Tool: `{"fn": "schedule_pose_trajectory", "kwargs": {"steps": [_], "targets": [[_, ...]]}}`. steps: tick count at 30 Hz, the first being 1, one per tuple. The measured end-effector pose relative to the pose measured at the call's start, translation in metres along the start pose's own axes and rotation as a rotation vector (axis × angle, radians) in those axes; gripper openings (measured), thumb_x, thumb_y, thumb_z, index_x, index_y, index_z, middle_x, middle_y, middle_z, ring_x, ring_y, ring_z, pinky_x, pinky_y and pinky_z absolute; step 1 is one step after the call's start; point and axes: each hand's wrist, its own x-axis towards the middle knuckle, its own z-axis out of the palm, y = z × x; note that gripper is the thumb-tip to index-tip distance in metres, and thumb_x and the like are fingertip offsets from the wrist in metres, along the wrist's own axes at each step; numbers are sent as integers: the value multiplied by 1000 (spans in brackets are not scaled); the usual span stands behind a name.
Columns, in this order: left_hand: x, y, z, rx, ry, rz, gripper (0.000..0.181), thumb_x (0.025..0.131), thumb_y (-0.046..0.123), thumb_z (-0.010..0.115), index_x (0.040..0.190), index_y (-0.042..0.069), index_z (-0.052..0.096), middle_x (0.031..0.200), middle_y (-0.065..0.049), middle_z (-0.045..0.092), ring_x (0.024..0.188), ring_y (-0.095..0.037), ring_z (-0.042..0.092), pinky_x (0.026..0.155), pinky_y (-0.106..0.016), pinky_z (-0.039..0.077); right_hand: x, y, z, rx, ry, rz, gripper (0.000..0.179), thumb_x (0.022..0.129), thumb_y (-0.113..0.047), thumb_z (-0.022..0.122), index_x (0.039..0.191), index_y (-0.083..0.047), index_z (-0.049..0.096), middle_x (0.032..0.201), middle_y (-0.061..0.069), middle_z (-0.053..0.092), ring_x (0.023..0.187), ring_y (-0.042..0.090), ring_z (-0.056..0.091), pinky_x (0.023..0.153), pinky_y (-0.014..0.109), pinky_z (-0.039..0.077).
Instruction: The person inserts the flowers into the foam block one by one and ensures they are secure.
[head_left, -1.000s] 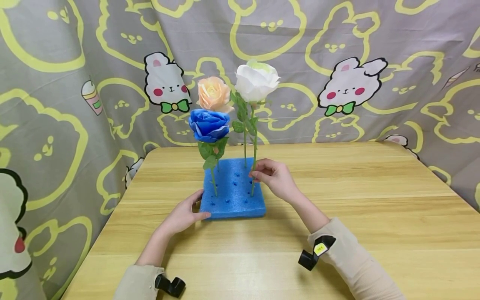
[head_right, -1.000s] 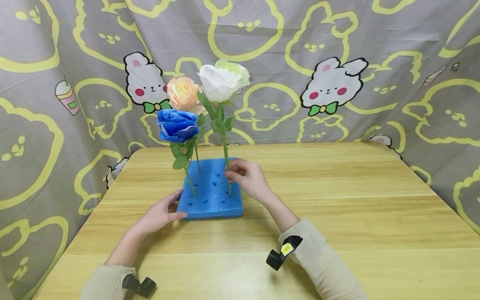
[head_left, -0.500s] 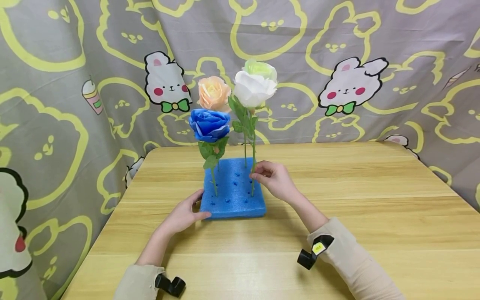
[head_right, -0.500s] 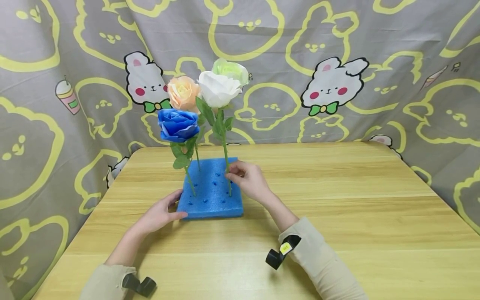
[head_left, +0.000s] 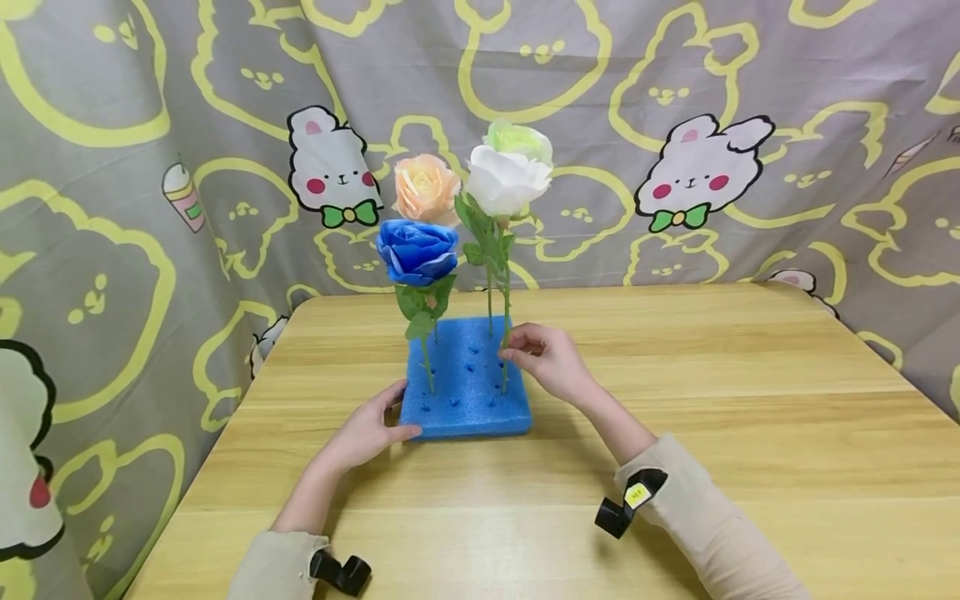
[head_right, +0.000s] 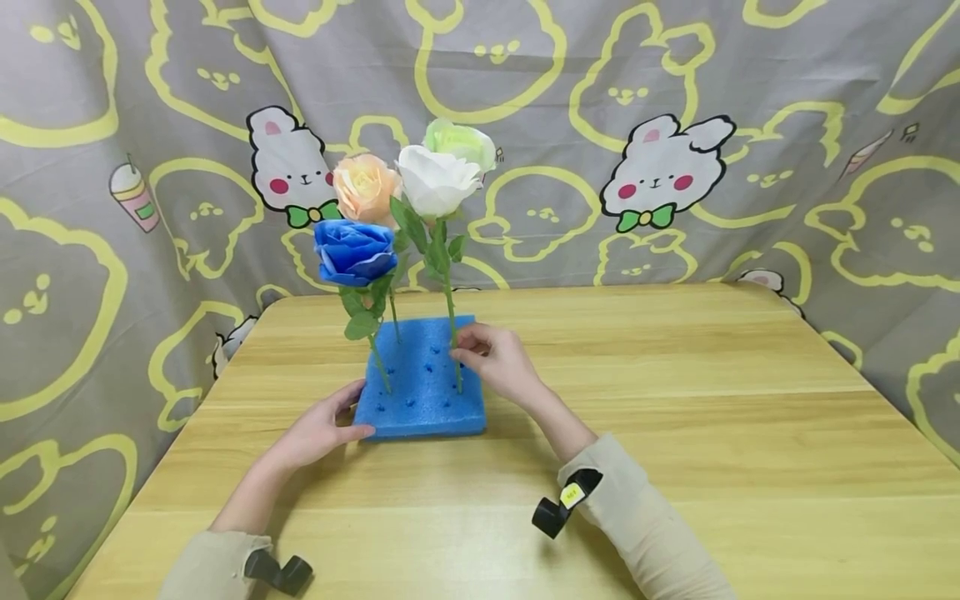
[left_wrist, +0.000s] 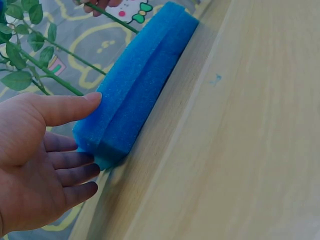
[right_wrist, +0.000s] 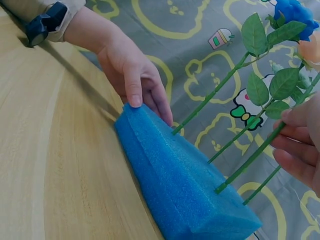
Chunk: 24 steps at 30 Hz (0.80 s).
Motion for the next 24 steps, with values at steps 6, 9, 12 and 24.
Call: {"fn": "schedule_pose_trajectory", "kwargs": {"steps": [6, 9, 12, 24], "targets": [[0, -1, 1, -6, 0, 4, 79, 83, 27, 70, 144, -1, 28, 141, -23, 37, 130, -39, 33, 104, -52, 27, -3, 4, 1, 53, -10, 66, 10, 85, -4, 66, 92, 3, 65, 89, 13, 67, 77, 27, 64, 65, 28, 53], [1, -2, 2, -9, 1, 4, 79, 83, 27, 71, 144, -1, 28, 142, -22, 37, 130, -39, 33, 104, -52, 27, -4, 4, 1, 77, -9, 78, 10, 85, -3, 65, 93, 4, 65, 90, 14, 67, 77, 27, 65, 66, 29, 54], [1, -2, 2, -8, 4, 2, 80, 83, 28, 71, 144, 0, 28, 142, -22, 37, 130, -39, 33, 104, -52, 27, -4, 4, 1, 90, -12, 79, 11, 85, -3, 64, 94, 4, 65, 92, 15, 67, 79, 27, 65, 66, 30, 54], [0, -2, 0, -4, 5, -9, 80, 84, 30, 69, 145, 0, 26, 145, -23, 31, 130, -44, 29, 104, -53, 27, -9, 8, -3, 102, -11, 72, 17, 85, -5, 65, 100, 4, 65, 94, 15, 67, 85, 37, 62, 69, 27, 52]]}}
